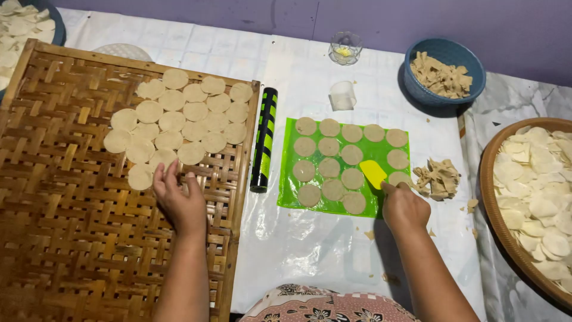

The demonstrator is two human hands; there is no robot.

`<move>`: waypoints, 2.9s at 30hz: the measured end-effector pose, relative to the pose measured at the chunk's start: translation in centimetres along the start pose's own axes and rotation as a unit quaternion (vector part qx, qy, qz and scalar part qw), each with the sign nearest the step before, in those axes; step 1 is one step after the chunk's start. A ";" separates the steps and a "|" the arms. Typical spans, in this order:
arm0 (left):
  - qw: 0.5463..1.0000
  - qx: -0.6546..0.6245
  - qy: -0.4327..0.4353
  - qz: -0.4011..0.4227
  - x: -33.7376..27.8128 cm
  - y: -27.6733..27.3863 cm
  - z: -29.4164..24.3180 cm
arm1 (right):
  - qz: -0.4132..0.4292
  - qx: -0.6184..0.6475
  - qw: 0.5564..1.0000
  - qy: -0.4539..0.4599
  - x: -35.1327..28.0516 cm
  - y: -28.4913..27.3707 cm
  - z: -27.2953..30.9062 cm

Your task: Preparing thin dough discs and placing them on a drying rack.

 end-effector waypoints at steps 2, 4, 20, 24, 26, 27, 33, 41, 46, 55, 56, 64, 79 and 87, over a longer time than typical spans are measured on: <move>0.996 -0.024 -0.063 0.057 -0.3 -0.1 -2.5 | 0.004 -0.003 1.000 -0.014 0.4 -1.3 1.2; 0.985 -0.048 -0.125 0.112 -1.1 0.3 -4.4 | 0.006 -0.005 1.000 -0.030 0.6 -2.4 2.4; 0.860 -0.255 -0.295 0.329 -9.5 9.0 -6.7 | -0.172 0.235 0.913 -0.286 -11.7 -10.0 14.6; 0.732 -0.292 -0.433 0.438 -12.1 11.2 -5.1 | -0.153 0.210 0.904 -0.340 -13.4 -10.1 17.5; 0.724 -0.317 -0.442 0.425 -12.0 10.3 -4.9 | -0.152 0.190 0.905 -0.349 -13.5 -10.0 18.2; 0.713 -0.342 -0.449 0.416 -11.9 9.9 -4.9 | -0.151 0.168 0.908 -0.352 -13.6 -9.8 18.6; 0.832 -0.252 -0.350 0.350 -10.3 7.3 -2.9 | -0.097 0.128 0.930 -0.330 -14.2 -7.5 21.0; 0.876 -0.037 -0.428 0.219 0.5 -5.6 1.9 | -0.081 0.134 0.943 -0.294 -13.7 -6.2 18.7; 0.910 -0.008 -0.385 0.156 6.3 -6.8 7.0 | -0.073 0.142 0.947 -0.279 -13.4 -4.5 16.8; 0.932 0.122 -0.330 0.085 10.0 -5.4 12.9 | -0.110 0.158 0.955 -0.224 -13.6 -4.0 13.8; 0.930 0.121 -0.340 0.069 10.2 -5.5 13.0 | -0.109 0.163 0.955 -0.221 -13.6 -3.8 13.4; 0.926 0.132 -0.345 0.075 10.3 -4.2 15.5 | -0.102 0.156 0.971 -0.148 -13.2 -3.4 10.7; 0.984 0.130 -0.108 0.058 5.9 -2.6 3.9 | -0.080 0.001 0.995 0.060 -8.9 -4.8 1.3; 0.980 -0.005 -0.118 0.158 2.8 -0.1 -3.6 | -0.057 0.049 0.997 0.022 -8.6 -4.9 2.5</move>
Point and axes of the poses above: each hand's wrist, its own x-axis towards the middle knuckle, its own y-axis out of the palm, z = x × y, the point moved 9 cm from there along x, towards the middle knuckle, and after that the axes turned 5 degrees about x, right-handed, at the moved point
